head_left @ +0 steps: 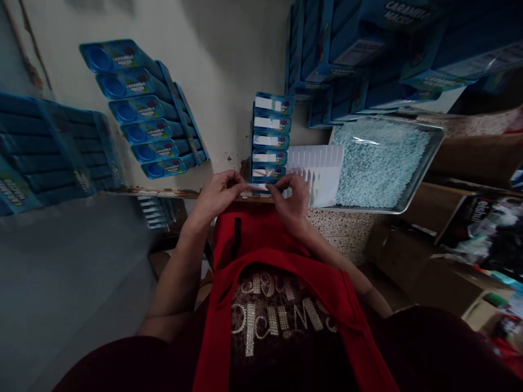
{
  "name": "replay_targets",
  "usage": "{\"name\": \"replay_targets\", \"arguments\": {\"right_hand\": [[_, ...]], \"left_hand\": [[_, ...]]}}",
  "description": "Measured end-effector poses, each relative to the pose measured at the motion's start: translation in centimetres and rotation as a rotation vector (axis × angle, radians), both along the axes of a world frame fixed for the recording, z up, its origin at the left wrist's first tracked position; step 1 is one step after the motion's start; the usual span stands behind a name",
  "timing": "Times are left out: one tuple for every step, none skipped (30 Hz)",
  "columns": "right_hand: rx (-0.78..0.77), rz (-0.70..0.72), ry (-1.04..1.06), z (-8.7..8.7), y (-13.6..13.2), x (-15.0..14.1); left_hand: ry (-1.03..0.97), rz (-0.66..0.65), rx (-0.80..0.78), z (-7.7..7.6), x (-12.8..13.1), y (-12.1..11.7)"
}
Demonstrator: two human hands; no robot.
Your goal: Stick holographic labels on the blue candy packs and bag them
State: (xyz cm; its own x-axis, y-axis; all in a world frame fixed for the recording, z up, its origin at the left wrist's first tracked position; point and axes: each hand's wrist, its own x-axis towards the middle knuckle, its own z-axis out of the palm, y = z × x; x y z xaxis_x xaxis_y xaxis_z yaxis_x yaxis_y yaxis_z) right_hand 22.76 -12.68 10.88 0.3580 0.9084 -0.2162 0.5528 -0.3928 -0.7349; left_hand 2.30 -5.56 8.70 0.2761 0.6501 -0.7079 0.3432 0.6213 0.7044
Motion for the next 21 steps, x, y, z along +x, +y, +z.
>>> {"name": "replay_targets", "arguments": {"right_hand": [[-0.007, 0.011, -0.007, -0.1, 0.1, 0.0], [-0.015, 0.021, -0.019, -0.1, 0.2, 0.0], [-0.025, 0.027, -0.034, -0.1, 0.3, 0.1], [-0.037, 0.029, -0.052, -0.1, 0.4, 0.1], [-0.047, 0.021, -0.065, -0.2, 0.5, 0.2], [-0.058, 0.005, -0.063, -0.3, 0.6, 0.3], [-0.075, -0.02, -0.036, -0.4, 0.6, 0.5], [-0.099, -0.053, 0.018, -0.6, 0.6, 0.7], [-0.126, -0.089, 0.089, -0.8, 0.6, 0.9], [-0.152, -0.123, 0.164, -1.1, 0.6, 1.0], [-0.177, -0.148, 0.228, -1.3, 0.6, 1.1], [-0.196, -0.163, 0.268, -1.4, 0.6, 1.2], [-0.209, -0.169, 0.283, -1.5, 0.6, 1.2], [-0.216, -0.166, 0.278, -1.5, 0.6, 1.2], [-0.222, -0.154, 0.268, -1.5, 0.6, 1.1], [-0.228, -0.134, 0.26, -1.3, 0.7, 1.0], [-0.232, -0.107, 0.259, -1.2, 0.7, 1.0], [-0.231, -0.07, 0.27, -1.1, 0.6, 1.1], [-0.224, -0.025, 0.295, -1.0, 0.5, 1.4], [-0.213, 0.021, 0.33, -1.0, 0.2, 1.9], [-0.197, 0.061, 0.366, -1.1, -0.2, 2.8]], "left_hand": [[0.002, 0.009, -0.01, -0.3, 0.0, 0.1], [-0.001, 0.022, -0.026, -0.5, 0.1, 0.2], [-0.009, 0.035, -0.05, -0.7, 0.1, 0.3], [-0.027, 0.046, -0.079, -0.8, 0.2, 0.4], [-0.053, 0.051, -0.114, -0.9, 0.3, 0.5], [-0.08, 0.057, -0.151, -1.1, 0.4, 0.5], [-0.106, 0.066, -0.187, -1.2, 0.5, 0.5], [-0.126, 0.081, -0.222, -1.5, 0.7, 0.4], [-0.136, 0.102, -0.252, -1.8, 0.9, 0.2], [-0.135, 0.133, -0.276, -2.2, 1.1, 0.0], [-0.125, 0.175, -0.292, -2.7, 1.3, -0.3], [-0.109, 0.226, -0.299, -3.3, 1.6, -0.6], [-0.094, 0.281, -0.297, -3.9, 1.8, -1.0], [-0.087, 0.336, -0.291, -4.5, 2.0, -1.4], [-0.093, 0.384, -0.289, -5.1, 2.2, -1.8], [-0.107, 0.428, -0.296, -5.6, 2.3, -2.2], [-0.119, 0.47, -0.312, -6.0, 2.4, -2.8], [-0.122, 0.514, -0.329, -6.3, 2.5, -3.5], [-0.112, 0.556, -0.343, -6.4, 2.6, -4.3], [-0.089, 0.593, -0.349, -6.5, 2.9, -5.3], [-0.058, 0.624, -0.344, -6.4, 3.2, -6.5]]}}
